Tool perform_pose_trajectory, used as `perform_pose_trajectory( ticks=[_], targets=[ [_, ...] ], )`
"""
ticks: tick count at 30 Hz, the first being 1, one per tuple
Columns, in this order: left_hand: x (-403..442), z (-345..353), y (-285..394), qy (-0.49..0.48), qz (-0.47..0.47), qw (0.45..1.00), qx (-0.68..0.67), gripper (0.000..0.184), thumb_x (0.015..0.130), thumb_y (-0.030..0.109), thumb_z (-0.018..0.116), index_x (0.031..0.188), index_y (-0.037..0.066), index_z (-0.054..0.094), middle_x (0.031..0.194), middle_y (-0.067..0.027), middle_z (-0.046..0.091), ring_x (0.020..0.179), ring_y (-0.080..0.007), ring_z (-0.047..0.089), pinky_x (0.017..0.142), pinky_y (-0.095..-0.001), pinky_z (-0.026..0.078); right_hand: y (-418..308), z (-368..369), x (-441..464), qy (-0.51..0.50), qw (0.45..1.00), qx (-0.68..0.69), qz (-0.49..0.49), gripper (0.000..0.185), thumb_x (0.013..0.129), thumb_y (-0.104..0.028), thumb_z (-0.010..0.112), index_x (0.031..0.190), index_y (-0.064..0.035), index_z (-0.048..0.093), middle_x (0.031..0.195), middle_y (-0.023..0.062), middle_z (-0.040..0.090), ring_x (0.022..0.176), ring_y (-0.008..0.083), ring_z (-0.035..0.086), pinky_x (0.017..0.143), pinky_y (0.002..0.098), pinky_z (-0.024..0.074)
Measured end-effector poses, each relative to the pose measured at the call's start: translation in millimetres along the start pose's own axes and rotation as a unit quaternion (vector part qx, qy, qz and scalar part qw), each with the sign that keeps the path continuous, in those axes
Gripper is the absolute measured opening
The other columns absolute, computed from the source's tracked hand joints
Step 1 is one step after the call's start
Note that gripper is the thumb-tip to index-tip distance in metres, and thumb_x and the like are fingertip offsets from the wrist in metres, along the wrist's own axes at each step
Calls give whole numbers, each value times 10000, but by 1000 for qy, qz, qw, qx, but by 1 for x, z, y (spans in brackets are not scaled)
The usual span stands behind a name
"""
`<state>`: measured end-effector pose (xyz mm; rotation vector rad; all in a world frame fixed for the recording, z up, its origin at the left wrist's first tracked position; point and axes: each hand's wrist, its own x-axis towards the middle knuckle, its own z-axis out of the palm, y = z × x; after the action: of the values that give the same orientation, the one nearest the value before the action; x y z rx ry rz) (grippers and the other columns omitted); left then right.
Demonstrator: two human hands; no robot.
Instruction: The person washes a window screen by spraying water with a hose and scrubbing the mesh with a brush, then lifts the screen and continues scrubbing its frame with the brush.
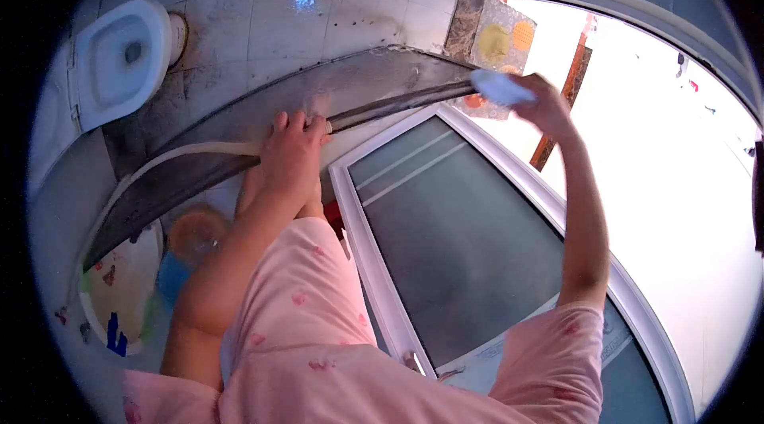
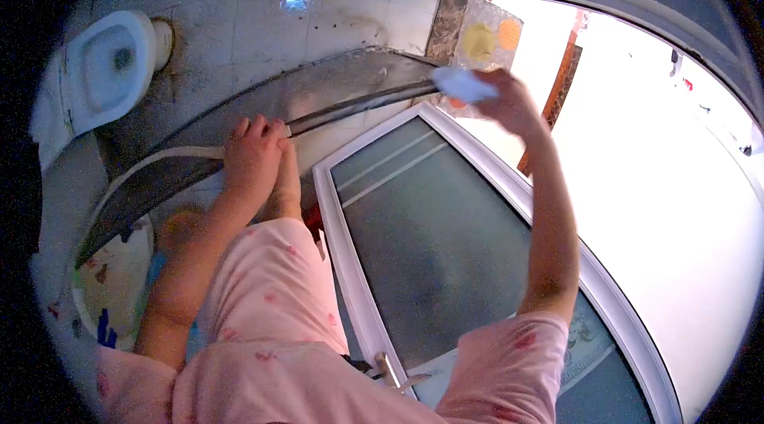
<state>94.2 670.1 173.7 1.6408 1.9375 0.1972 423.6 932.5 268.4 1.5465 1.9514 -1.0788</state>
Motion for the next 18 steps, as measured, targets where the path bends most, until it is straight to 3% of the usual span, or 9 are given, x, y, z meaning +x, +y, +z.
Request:
perform_pose_trajectory(
  ticks=[2,4,7,9,11,14,16,17,18],
  targets=[
    [-5,2,2,2,0,1000,8,245,817,248,674,1002,96,626,950,-83,585,949,-297,559,812,-421,487,-24,45,0,-24,996,-58,-65,607,722,-60,759,1301,-92,581,1217,128,577,1143,262,577,991,387,486],
    [-7,10,2,27,14,999,18,218,833,279,670,981,126,621,941,-55,579,935,-271,559,766,-410,491,-76,68,-12,-16,985,-101,-139,552,718,-57,738,1253,-30,603,1153,139,608,1058,253,614,932,358,515],
    [-4,9,1,14,9,1000,11,219,837,290,670,971,126,615,934,-54,574,926,-268,556,751,-405,493,-60,65,-15,4,995,-43,-91,614,707,-92,750,1298,-99,584,1237,145,565,1162,295,553,1043,397,442],
    [-4,5,0,10,12,1000,7,229,840,292,669,985,123,616,936,-58,573,925,-271,555,762,-408,491,-24,32,-14,32,999,-20,-6,616,705,-75,755,1295,-51,580,1198,145,585,1051,294,609,964,353,503],
    [-5,4,0,8,13,1000,6,233,843,292,668,992,121,616,943,-64,574,924,-273,554,773,-410,488,33,0,-10,96,986,-136,-11,610,721,-88,782,1297,-53,585,1096,145,620,965,243,637,870,346,536],
    [-5,2,3,6,14,1000,1,229,847,291,665,990,120,614,960,-75,579,927,-277,554,790,-414,482,41,-9,-14,118,989,-61,68,588,746,-76,782,1300,-56,585,1098,136,610,934,244,652,818,353,551],
    [-3,-1,3,-4,5,1000,-2,226,848,293,664,982,119,612,971,-80,583,935,-280,555,798,-419,478,11,14,-17,93,992,-74,50,589,750,-56,774,1305,-49,578,1142,136,594,998,229,635,858,327,541],
    [-4,0,2,4,13,1000,-3,224,846,294,666,975,118,611,975,-79,584,941,-281,556,799,-422,477,-6,33,-20,74,997,27,5,597,743,-43,764,1307,-39,570,1215,151,572,1092,234,598,922,333,522],
    [-3,3,0,11,21,1000,-2,222,845,294,668,967,118,610,978,-78,585,947,-281,556,801,-425,477,-20,55,-20,52,998,7,-36,589,730,-35,743,1293,-26,570,1272,166,551,1161,264,565,970,363,501]
  ],
)
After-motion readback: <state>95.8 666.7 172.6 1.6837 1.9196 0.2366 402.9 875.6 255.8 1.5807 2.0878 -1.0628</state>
